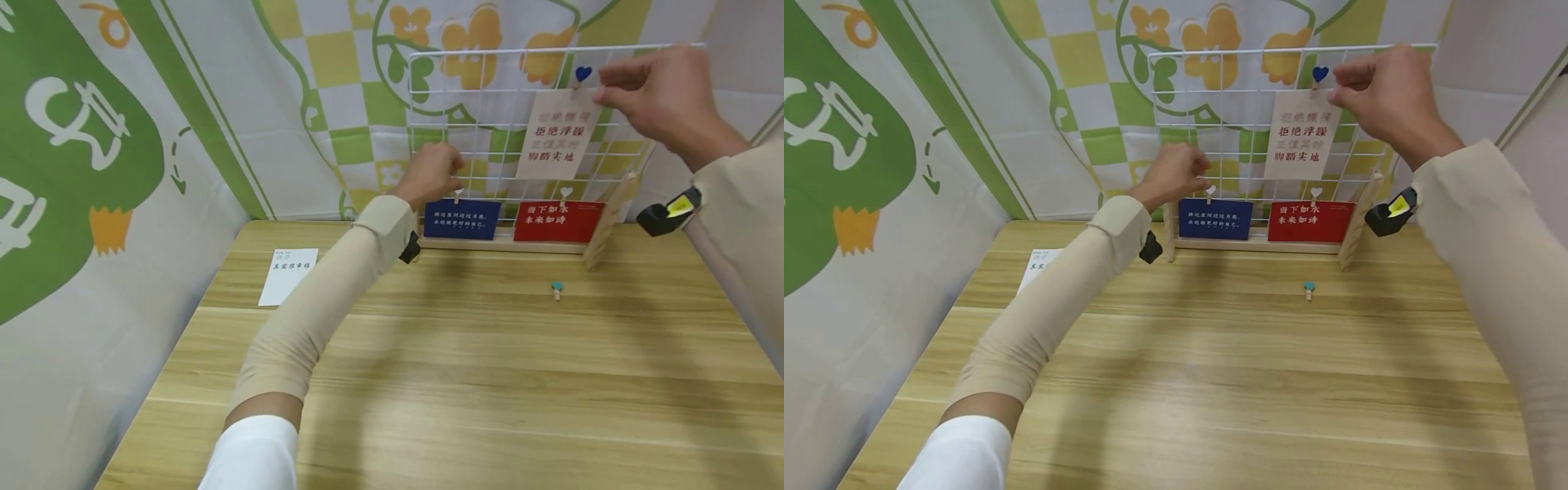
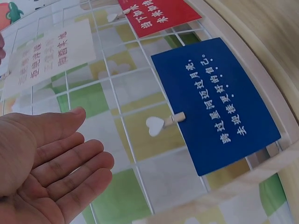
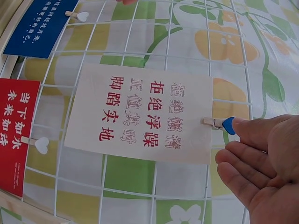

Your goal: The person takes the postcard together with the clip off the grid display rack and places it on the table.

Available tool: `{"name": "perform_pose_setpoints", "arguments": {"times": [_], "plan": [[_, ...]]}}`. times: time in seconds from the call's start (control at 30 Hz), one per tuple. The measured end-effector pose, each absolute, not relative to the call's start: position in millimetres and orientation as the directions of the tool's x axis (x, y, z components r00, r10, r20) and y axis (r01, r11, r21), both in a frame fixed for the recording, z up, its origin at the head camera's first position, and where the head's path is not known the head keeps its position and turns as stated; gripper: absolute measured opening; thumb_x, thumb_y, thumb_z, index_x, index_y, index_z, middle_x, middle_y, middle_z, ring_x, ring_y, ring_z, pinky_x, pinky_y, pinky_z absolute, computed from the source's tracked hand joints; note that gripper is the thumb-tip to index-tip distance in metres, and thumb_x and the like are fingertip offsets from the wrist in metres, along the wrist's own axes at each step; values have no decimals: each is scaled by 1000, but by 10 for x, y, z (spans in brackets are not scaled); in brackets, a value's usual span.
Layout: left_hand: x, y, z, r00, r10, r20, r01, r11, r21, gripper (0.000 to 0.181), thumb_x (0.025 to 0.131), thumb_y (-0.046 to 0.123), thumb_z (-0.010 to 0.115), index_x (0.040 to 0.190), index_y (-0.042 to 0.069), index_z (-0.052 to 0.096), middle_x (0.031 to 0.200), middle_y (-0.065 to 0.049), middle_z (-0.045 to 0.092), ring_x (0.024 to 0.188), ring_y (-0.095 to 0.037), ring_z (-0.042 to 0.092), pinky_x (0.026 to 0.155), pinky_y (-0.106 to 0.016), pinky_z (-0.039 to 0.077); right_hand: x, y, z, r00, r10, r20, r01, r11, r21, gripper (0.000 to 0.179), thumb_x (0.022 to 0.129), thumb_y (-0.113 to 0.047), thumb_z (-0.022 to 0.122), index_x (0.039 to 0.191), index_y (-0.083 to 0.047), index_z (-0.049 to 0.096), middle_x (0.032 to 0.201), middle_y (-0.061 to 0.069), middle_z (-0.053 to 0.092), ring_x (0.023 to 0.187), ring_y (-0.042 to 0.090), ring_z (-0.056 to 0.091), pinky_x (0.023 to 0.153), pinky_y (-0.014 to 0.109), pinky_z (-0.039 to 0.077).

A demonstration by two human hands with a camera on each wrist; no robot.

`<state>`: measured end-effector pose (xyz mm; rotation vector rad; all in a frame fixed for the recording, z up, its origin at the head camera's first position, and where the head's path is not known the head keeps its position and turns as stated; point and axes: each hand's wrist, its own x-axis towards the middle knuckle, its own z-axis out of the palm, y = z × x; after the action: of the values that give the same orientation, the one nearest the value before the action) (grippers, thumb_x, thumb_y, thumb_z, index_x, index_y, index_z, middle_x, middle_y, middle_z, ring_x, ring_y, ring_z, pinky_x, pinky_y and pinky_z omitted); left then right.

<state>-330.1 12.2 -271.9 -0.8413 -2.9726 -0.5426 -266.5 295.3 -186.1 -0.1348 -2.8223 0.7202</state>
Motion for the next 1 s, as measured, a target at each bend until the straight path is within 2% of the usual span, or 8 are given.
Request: {"name": "perform_pose_setpoints", "arguments": {"times": [0.07,0.2,0.3,0.43,0.63,0.7,0.93,1.0], "plan": [[-3297,152,-2718,-848,518,110,524,790,318,15,90,20,71,92,6,68,89,-5,68,78,-13,57,72,-21,49,-2676,2945,-1850,-968,146,202,32,877,-480,50,98,-45,52,142,-20,50,145,6,52,132,23,53,79,14,41],[-3295,217,-2709,-839,530,125,540,779,318,31,90,16,68,69,10,46,66,-1,45,60,-11,40,55,-22,34,-2695,2927,-1829,-966,146,214,28,881,-473,50,99,-44,53,142,-20,50,145,7,52,128,21,56,72,12,40],[-3285,274,-2684,-846,521,112,525,779,343,10,91,17,69,88,8,67,83,-3,65,75,-11,57,70,-18,48,-2705,2911,-1816,-963,139,231,17,887,-462,49,99,-41,53,142,-19,50,143,8,53,123,18,59,66,10,39],[-3272,355,-2640,-858,507,78,498,788,362,35,92,20,70,124,7,66,120,-7,69,103,-16,63,95,-25,52,-2712,2878,-1807,-962,131,240,8,892,-452,47,100,-38,52,143,-19,48,143,8,53,120,20,61,64,8,39],[-3277,447,-2617,-837,527,145,545,783,300,19,91,21,72,101,6,72,89,-3,64,81,-13,51,79,-24,49,-2734,2839,-1803,-964,139,226,24,893,-449,47,102,-36,49,146,-19,44,146,8,52,122,30,57,70,11,42],[-3279,474,-2610,-829,536,163,559,780,281,16,91,20,71,97,5,72,86,-3,63,79,-13,51,76,-24,47,-2741,2835,-1802,-965,136,222,22,892,-451,47,102,-35,48,146,-19,43,147,7,51,123,33,56,71,12,42],[-3280,573,-2572,-838,524,154,544,776,318,22,92,19,69,111,8,72,102,-3,71,88,-13,60,80,-19,50,-2767,2827,-1798,-970,130,206,21,888,-460,48,103,-36,46,148,-20,40,149,8,49,123,33,55,76,18,45],[-3283,606,-2566,-836,525,158,547,775,316,12,92,19,68,91,8,71,83,-2,65,72,-10,54,66,-16,44,-2777,2820,-1795,-971,131,198,25,886,-463,49,103,-36,47,148,-20,40,150,8,49,124,33,55,81,23,49]]}}
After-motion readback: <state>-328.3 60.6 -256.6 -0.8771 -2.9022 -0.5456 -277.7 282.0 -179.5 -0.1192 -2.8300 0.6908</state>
